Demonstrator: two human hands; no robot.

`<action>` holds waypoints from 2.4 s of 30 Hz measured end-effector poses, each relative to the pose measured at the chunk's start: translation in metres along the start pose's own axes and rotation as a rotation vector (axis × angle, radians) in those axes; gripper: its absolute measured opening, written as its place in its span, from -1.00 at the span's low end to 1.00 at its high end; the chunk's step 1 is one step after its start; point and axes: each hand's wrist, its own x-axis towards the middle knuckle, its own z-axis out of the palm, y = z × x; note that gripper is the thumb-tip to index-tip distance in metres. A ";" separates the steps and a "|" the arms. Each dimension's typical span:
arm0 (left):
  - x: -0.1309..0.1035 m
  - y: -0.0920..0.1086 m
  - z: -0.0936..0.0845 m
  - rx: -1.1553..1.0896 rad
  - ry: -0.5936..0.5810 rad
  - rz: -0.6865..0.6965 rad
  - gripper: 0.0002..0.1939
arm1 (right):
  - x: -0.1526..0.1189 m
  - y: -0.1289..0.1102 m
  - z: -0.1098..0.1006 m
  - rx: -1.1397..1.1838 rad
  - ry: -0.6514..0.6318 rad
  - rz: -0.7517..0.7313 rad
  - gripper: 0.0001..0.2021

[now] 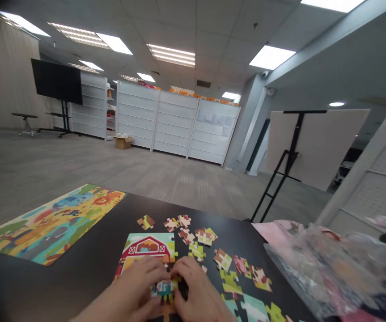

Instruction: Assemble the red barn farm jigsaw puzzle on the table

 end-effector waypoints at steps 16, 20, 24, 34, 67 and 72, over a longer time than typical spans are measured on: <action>0.014 -0.033 -0.011 0.285 0.211 -0.102 -0.70 | 0.005 0.018 0.023 0.016 0.218 0.077 -0.79; 0.013 -0.036 -0.008 0.317 0.249 -0.056 -0.70 | 0.003 0.018 0.022 0.012 0.237 0.090 -0.74; 0.016 -0.032 -0.006 0.359 0.265 -0.036 -0.73 | 0.007 0.020 0.021 -0.006 0.227 0.071 -0.68; 0.017 -0.026 0.001 0.452 0.225 -0.098 -0.77 | 0.007 0.015 0.017 -0.157 0.160 0.027 -0.86; 0.020 -0.017 0.010 0.488 0.282 -0.178 -0.82 | 0.003 0.043 -0.006 -0.326 0.187 0.105 -0.92; 0.011 -0.002 -0.005 0.438 0.166 -0.086 -0.89 | 0.004 0.069 -0.050 -0.248 0.343 0.195 -0.68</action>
